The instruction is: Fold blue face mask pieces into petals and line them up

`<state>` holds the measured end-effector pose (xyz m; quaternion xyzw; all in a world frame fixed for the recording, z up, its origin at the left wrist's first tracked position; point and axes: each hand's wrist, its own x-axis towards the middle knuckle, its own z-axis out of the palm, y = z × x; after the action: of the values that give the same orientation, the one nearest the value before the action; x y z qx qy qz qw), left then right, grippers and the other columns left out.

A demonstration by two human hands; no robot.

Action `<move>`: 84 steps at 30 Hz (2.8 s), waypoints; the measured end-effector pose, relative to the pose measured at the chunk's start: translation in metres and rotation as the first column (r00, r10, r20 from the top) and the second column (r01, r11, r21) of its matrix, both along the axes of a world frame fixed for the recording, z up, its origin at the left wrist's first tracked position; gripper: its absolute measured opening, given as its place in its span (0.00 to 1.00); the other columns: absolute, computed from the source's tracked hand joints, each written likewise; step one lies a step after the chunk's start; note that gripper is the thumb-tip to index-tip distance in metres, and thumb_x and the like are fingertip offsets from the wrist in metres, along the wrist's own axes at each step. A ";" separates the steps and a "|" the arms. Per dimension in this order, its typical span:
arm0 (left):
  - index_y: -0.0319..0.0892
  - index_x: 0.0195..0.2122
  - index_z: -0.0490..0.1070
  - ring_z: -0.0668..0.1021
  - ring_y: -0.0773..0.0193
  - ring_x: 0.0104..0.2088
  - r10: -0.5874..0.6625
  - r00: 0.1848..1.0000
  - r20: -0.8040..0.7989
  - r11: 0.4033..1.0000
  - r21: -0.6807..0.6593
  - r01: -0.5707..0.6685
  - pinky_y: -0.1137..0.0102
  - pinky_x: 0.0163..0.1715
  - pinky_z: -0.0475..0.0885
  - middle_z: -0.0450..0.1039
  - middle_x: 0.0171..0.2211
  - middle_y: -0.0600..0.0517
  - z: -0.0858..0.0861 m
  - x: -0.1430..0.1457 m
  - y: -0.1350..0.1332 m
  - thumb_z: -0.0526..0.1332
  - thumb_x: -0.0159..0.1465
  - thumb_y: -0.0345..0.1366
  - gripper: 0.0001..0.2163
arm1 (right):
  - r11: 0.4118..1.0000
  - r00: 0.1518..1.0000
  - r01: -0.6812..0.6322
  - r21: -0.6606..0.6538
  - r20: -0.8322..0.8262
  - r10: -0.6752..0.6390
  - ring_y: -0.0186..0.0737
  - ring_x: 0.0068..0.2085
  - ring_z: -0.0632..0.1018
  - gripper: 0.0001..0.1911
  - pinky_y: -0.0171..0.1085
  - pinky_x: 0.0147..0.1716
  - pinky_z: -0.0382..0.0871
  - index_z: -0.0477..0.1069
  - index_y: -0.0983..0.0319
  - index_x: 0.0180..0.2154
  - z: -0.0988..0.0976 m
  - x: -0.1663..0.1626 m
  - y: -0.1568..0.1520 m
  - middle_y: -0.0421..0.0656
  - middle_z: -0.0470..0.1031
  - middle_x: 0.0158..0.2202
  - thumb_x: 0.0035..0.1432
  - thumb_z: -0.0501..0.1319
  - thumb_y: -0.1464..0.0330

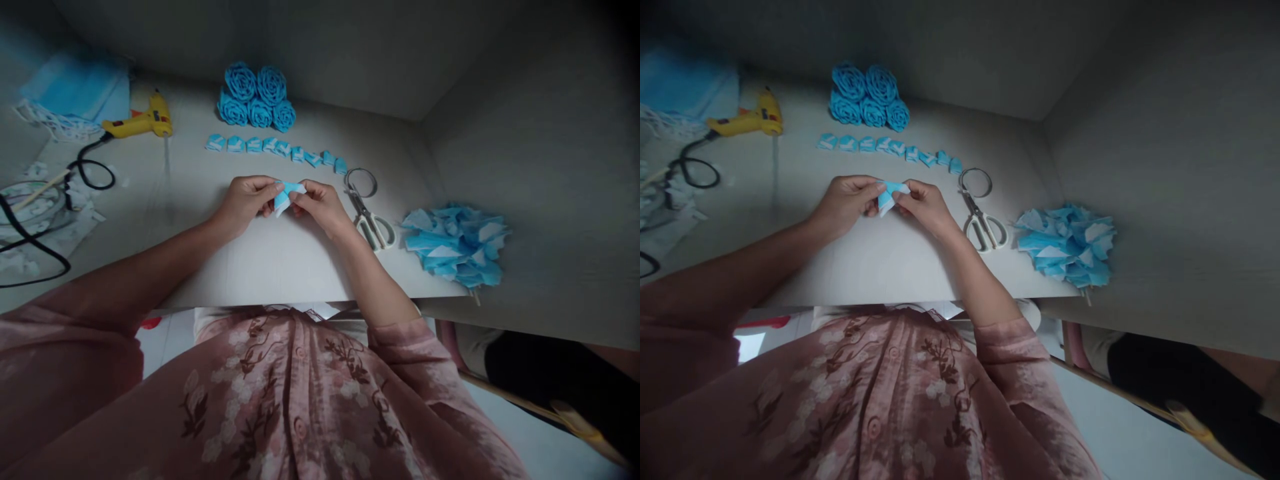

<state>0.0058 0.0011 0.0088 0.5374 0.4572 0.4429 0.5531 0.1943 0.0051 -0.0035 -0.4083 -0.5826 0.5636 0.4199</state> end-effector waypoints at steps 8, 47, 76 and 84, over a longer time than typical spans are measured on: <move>0.40 0.26 0.76 0.67 0.73 0.18 0.032 0.999 0.028 0.999 0.002 -0.032 0.74 0.20 0.61 0.71 0.18 0.55 -0.005 0.001 0.001 0.72 0.62 0.40 0.12 | 1.000 0.999 -0.016 -0.001 0.037 0.016 0.32 0.28 0.69 0.29 0.35 0.30 0.65 0.72 0.59 0.28 0.000 -0.002 -0.003 0.36 0.70 0.24 0.47 0.76 0.42; 0.39 0.24 0.74 0.70 0.73 0.20 -0.118 0.986 -0.118 0.993 0.000 0.119 0.76 0.22 0.63 0.74 0.21 0.53 -0.009 -0.004 0.005 0.74 0.58 0.41 0.14 | 0.997 1.000 -0.002 0.082 0.009 0.001 0.30 0.27 0.64 0.34 0.35 0.29 0.55 0.64 0.59 0.25 0.000 0.002 0.000 0.33 0.63 0.23 0.48 0.75 0.39; 0.41 0.25 0.71 0.71 0.72 0.20 -0.031 0.979 0.201 0.981 -0.184 0.068 0.75 0.21 0.63 0.71 0.20 0.54 0.002 -0.006 0.009 0.72 0.57 0.36 0.11 | 0.840 0.946 -0.082 0.536 0.307 -0.103 0.50 0.71 0.69 0.20 0.53 0.66 0.71 0.76 0.52 0.58 -0.004 0.021 0.009 0.47 0.71 0.69 0.69 0.63 0.54; 0.41 0.25 0.71 0.70 0.72 0.19 -0.049 0.985 0.168 0.980 -0.181 0.080 0.74 0.21 0.64 0.71 0.20 0.54 -0.001 -0.006 0.009 0.73 0.56 0.37 0.12 | 0.832 0.950 -0.089 0.548 0.298 -0.094 0.52 0.69 0.71 0.08 0.60 0.73 0.57 0.83 0.53 0.40 -0.004 0.016 0.009 0.44 0.75 0.64 0.66 0.70 0.57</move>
<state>-0.0005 0.0104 0.0075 0.4597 0.4323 0.4224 0.6506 0.2104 0.0136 -0.0075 -0.3536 -0.7792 0.2977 0.4233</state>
